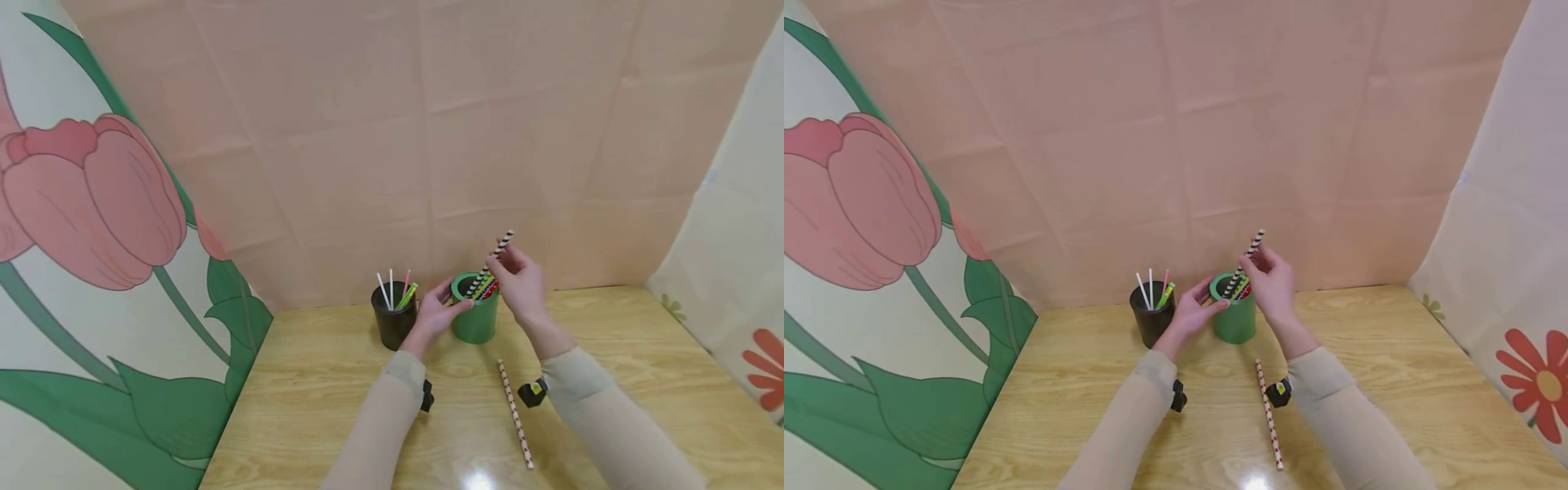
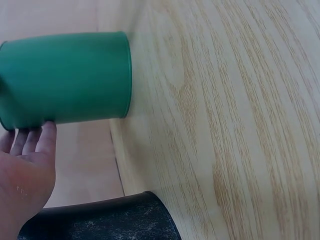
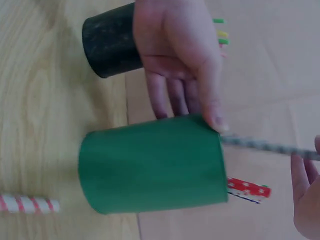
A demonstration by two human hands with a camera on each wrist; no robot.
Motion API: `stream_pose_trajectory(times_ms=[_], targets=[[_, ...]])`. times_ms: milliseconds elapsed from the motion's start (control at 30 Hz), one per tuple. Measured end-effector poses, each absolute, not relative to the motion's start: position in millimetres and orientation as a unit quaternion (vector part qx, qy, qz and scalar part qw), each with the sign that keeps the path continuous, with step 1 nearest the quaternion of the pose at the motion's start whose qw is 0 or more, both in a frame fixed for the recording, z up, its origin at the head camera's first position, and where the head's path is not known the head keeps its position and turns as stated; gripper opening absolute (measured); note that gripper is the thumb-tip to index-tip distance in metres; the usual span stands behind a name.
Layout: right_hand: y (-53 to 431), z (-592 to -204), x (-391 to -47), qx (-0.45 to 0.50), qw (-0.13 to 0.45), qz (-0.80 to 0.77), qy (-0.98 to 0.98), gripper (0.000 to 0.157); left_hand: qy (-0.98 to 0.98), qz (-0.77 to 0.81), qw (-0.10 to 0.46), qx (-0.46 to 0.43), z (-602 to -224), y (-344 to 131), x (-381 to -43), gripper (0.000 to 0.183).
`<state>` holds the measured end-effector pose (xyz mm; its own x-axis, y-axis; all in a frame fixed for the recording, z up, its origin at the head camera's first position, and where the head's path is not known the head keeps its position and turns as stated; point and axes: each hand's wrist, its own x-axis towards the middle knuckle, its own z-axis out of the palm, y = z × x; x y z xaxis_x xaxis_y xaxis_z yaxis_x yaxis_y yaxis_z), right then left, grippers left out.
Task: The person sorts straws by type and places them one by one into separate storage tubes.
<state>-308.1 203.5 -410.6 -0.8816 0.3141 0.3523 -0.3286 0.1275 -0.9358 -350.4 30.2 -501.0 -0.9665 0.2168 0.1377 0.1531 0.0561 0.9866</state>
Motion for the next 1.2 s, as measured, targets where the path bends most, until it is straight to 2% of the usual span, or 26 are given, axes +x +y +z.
stream_pose_trajectory(times_ms=[167, 300, 400, 533, 733, 833, 1000, 1200], targets=[[209, -423, -308, -0.018, 0.25, 0.653, -0.714, 0.055, 0.728, 0.674, 0.024, 0.125, -503, 30, -352, 0.078], [220, -433, -304, -0.025, 0.257, 0.671, -0.695, 0.05, 0.737, 0.665, 0.022, 0.116, -503, 29, -353, 0.079], [235, -445, -294, -0.022, 0.234, 0.705, -0.669, 0.043, 0.74, 0.662, 0.02, 0.118, -503, 29, -353, 0.078], [264, -466, -269, -0.024, 0.135, 0.702, -0.698, 0.04, 0.742, 0.659, 0.021, 0.122, -504, 30, -354, 0.079], [307, -497, -227, -0.006, -0.08, 0.534, -0.841, 0.066, 0.736, 0.666, 0.023, 0.119, -504, 30, -355, 0.078], [324, -508, -209, -0.017, -0.128, 0.475, -0.871, 0.068, 0.733, 0.669, 0.022, 0.119, -504, 31, -355, 0.077], [335, -523, -192, -0.021, -0.136, 0.427, -0.894, 0.062, 0.736, 0.667, 0.027, 0.113, -503, 31, -354, 0.078], [334, -528, -189, -0.02, -0.112, 0.395, -0.912, 0.063, 0.731, 0.673, 0.025, 0.112, -503, 31, -355, 0.078]])
